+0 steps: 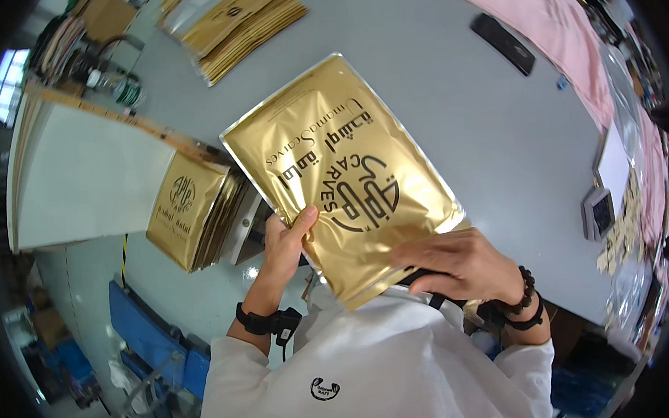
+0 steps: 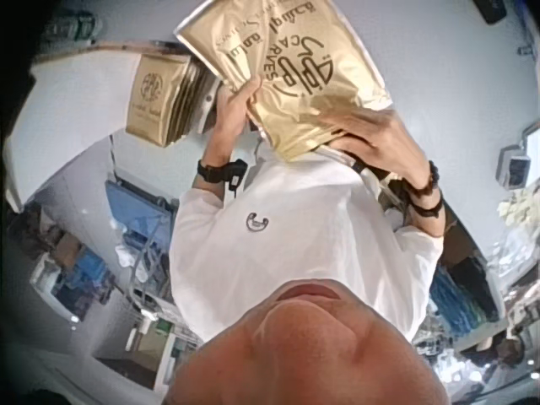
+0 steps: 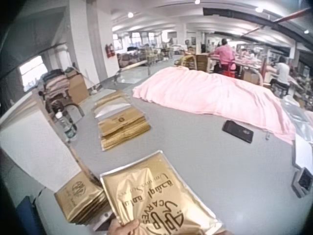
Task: The person folds a pink cloth on a gray table, places a size tag on it, and inserts it into a gold mailing bag. The process is repeated for multiple items, with each folded cloth being sealed in a bag and set aside.
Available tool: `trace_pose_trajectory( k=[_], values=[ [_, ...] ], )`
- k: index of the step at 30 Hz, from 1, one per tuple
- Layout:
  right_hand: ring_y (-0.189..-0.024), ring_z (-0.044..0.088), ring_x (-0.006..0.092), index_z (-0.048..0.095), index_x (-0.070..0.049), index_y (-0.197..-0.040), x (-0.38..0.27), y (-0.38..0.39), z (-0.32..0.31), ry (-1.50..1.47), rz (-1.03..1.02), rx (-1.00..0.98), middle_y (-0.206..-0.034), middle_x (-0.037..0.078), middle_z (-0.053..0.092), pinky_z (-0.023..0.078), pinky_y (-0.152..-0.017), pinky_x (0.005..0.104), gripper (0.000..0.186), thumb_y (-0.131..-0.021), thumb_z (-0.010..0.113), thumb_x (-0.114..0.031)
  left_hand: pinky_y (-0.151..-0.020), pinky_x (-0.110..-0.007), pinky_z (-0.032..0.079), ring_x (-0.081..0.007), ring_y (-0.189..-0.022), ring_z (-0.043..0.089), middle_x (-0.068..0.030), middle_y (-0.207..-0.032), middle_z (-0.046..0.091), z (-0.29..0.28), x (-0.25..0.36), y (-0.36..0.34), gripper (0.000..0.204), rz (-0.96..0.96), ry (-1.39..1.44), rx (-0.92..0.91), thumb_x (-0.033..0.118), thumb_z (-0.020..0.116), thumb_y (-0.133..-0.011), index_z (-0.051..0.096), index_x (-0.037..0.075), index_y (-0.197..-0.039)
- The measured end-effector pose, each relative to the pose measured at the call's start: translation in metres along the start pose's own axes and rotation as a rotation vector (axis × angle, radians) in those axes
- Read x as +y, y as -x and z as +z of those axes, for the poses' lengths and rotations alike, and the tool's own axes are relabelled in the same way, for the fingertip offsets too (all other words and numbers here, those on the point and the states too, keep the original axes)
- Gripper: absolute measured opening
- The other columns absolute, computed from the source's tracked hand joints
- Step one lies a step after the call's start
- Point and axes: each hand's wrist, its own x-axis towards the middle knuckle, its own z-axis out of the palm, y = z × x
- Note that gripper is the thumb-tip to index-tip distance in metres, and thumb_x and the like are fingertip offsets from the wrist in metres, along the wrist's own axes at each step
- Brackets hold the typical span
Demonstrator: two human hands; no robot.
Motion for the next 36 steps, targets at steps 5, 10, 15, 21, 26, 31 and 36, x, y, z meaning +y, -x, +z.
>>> trace_pose_trajectory(
  k=[5, 10, 15, 21, 26, 31, 36],
  values=[
    [-0.077, 0.074, 0.0299, 0.076, -0.002, -0.113, 0.020, 0.022, -0.005, 0.142, 0.184, 0.189, -0.102, 0.014, 0.077, 0.059, -0.067, 0.0344, 0.028, -0.092, 0.078, -0.020, -0.076, -0.029, 0.054, -0.0130, -0.085, 0.065, -0.0048, -0.099, 0.070, -0.051, -0.051, 0.027, 0.030, 0.330, 0.204, 0.468, 0.026, 0.066, -0.105, 0.066, -0.003, -0.113],
    [-0.072, 0.072, 0.0283, 0.076, -0.002, -0.113, 0.027, 0.034, 0.001, 0.136, 0.294, 0.190, -0.100, 0.015, 0.077, 0.057, -0.064, 0.0337, 0.023, -0.094, 0.076, -0.016, -0.086, -0.036, 0.057, -0.0213, -0.100, 0.066, -0.0134, -0.123, 0.064, -0.140, -0.099, 0.027, 0.036, 0.468, 0.277, 1.154, 0.020, 0.060, -0.107, 0.053, -0.005, -0.131],
    [-0.073, 0.072, 0.0298, 0.075, -0.002, -0.113, 0.029, 0.030, 0.006, 0.142, 0.286, 0.154, -0.099, 0.015, 0.077, 0.057, -0.065, 0.0339, 0.022, -0.094, 0.075, -0.013, -0.099, -0.045, 0.056, -0.0312, -0.118, 0.063, -0.0175, -0.137, 0.055, -0.201, -0.108, -0.018, 0.053, 0.340, 0.512, 1.182, 0.029, 0.059, -0.108, 0.040, -0.004, -0.144],
    [-0.071, 0.071, 0.0298, 0.076, -0.002, -0.110, 0.029, 0.034, 0.005, 0.168, 0.298, 0.166, -0.099, 0.015, 0.077, 0.057, -0.064, 0.0333, 0.018, -0.095, 0.074, -0.010, -0.117, -0.049, 0.048, -0.0397, -0.142, 0.045, -0.0241, -0.154, 0.039, -0.252, -0.091, -0.064, 0.067, 0.328, 0.914, 0.923, 0.042, 0.057, -0.107, 0.033, -0.004, -0.151],
    [-0.070, 0.071, 0.0283, 0.076, -0.001, -0.109, 0.035, 0.044, 0.000, 0.176, 0.323, 0.184, -0.095, 0.014, 0.077, 0.056, -0.064, 0.0327, 0.017, -0.095, 0.073, -0.010, -0.110, -0.045, 0.053, -0.0407, -0.130, 0.057, -0.0283, -0.139, 0.052, -0.286, -0.095, -0.080, 0.057, 0.134, 0.674, 0.778, 0.039, 0.042, -0.112, 0.036, -0.008, -0.146],
    [-0.069, 0.071, 0.0283, 0.076, -0.002, -0.109, 0.046, 0.048, -0.031, 0.246, 0.370, 0.227, -0.091, 0.014, 0.077, 0.056, -0.064, 0.0335, 0.017, -0.095, 0.073, -0.010, -0.079, -0.034, 0.058, -0.0256, -0.091, 0.068, -0.0170, -0.102, 0.068, -0.283, -0.108, -0.068, 0.049, -0.149, 0.393, 0.720, 0.040, 0.044, -0.112, 0.060, -0.005, -0.122],
    [-0.075, 0.073, 0.0236, 0.076, 0.002, -0.106, 0.110, 0.040, -0.107, 0.408, 0.475, 0.520, -0.087, 0.019, 0.074, 0.054, -0.068, 0.0330, 0.023, -0.101, 0.067, -0.019, -0.062, -0.021, 0.044, -0.0089, -0.068, 0.053, -0.0012, -0.083, 0.062, -0.214, -0.053, -0.062, 0.033, 0.115, 0.161, 0.810, 0.031, 0.052, -0.107, 0.066, 0.003, -0.117]
  ],
)
